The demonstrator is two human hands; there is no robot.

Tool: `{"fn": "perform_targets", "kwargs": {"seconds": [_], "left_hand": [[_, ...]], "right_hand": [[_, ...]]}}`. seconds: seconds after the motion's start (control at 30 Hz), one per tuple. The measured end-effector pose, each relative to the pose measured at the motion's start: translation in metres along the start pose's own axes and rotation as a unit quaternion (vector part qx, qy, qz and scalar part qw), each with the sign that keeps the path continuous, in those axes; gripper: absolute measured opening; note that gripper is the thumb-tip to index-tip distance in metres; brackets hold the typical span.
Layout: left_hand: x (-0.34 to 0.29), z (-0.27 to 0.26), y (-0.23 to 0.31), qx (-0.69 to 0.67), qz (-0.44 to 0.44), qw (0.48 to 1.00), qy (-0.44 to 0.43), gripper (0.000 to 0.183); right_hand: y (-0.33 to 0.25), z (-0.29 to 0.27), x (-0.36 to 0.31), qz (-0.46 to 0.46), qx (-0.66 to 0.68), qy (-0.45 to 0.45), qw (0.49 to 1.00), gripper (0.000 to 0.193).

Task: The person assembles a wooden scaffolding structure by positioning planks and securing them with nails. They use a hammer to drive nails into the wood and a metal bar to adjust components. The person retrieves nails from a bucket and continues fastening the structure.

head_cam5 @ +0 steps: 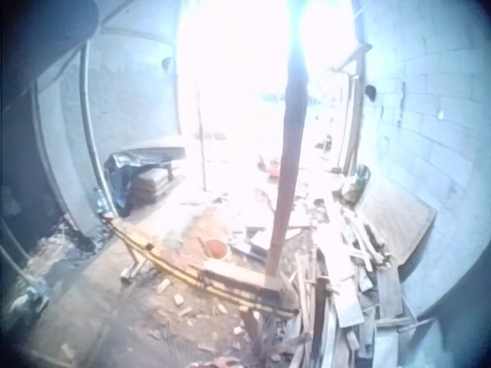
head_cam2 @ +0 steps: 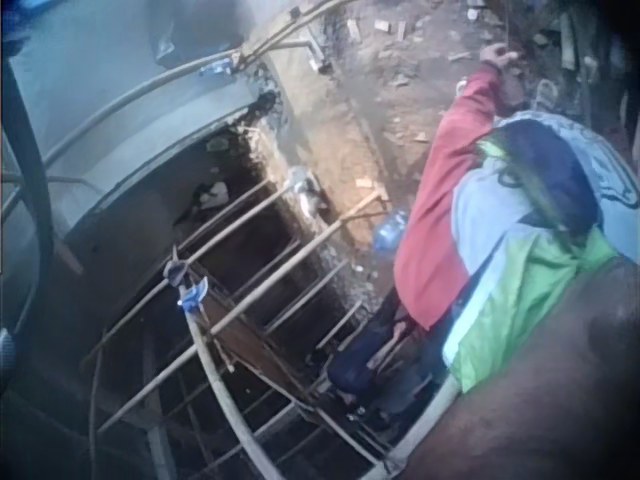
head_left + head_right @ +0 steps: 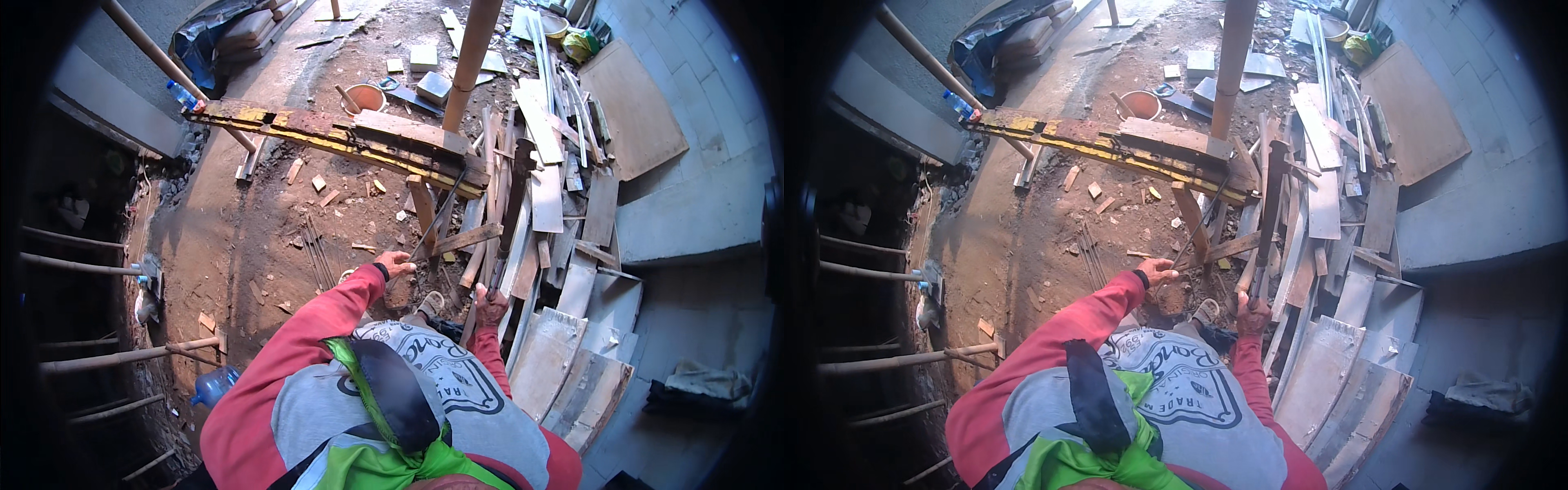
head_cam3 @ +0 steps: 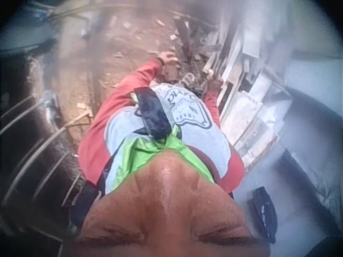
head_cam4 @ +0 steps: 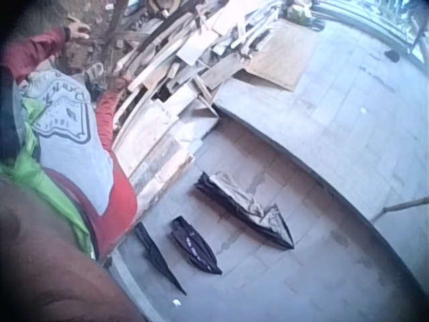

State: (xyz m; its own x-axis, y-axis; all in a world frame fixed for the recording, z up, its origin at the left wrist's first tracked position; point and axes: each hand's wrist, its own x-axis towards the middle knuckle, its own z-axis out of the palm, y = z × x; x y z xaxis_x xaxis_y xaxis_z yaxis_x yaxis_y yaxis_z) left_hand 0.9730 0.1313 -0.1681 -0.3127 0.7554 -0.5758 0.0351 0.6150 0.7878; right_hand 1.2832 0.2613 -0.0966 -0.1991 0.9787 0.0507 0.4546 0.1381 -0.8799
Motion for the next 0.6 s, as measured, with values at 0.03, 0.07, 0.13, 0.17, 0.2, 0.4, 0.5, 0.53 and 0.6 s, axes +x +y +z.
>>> {"fn": "perform_targets", "kwargs": {"seconds": [0.03,0.07,0.13,0.17,0.2,0.4,0.5,0.53,0.6], "left_hand": [[-0.006,-0.004,0.011,0.022,0.032,0.999,-0.010,0.065],[-0.012,-0.012,0.013,-0.057,-0.015,0.998,-0.006,0.064],[-0.025,-0.026,0.013,-0.181,-0.084,0.980,0.000,0.064],[-0.025,-0.040,-0.006,-0.179,-0.106,0.978,0.012,0.065],[-0.024,-0.049,-0.017,-0.144,-0.129,0.981,0.030,0.062],[-0.030,-0.126,-0.101,0.125,-0.154,0.980,-0.012,0.058],[-0.028,-0.185,-0.135,0.138,-0.096,0.984,-0.051,0.059],[-0.028,-0.206,-0.148,0.119,-0.046,0.991,-0.050,0.057],[-0.017,-0.253,-0.189,0.039,0.004,0.999,-0.037,0.049]], "right_hand": [[-0.006,0.000,-0.004,0.040,0.023,-0.018,0.999,0.038],[-0.019,-0.001,-0.009,0.016,-0.012,-0.026,0.999,0.040],[-0.051,-0.007,-0.018,-0.013,-0.076,-0.030,0.997,0.049],[-0.069,-0.008,-0.024,-0.002,-0.043,-0.043,0.998,0.050],[-0.068,-0.009,-0.033,0.007,-0.068,-0.056,0.996,0.049],[-0.136,0.002,-0.084,-0.016,-0.170,-0.108,0.979,0.049],[-0.205,0.048,-0.110,0.024,-0.185,-0.141,0.972,0.055],[-0.217,0.067,-0.119,0.022,-0.207,-0.155,0.966,0.056],[-0.254,0.121,-0.127,-0.009,-0.232,-0.205,0.951,0.049]]}}
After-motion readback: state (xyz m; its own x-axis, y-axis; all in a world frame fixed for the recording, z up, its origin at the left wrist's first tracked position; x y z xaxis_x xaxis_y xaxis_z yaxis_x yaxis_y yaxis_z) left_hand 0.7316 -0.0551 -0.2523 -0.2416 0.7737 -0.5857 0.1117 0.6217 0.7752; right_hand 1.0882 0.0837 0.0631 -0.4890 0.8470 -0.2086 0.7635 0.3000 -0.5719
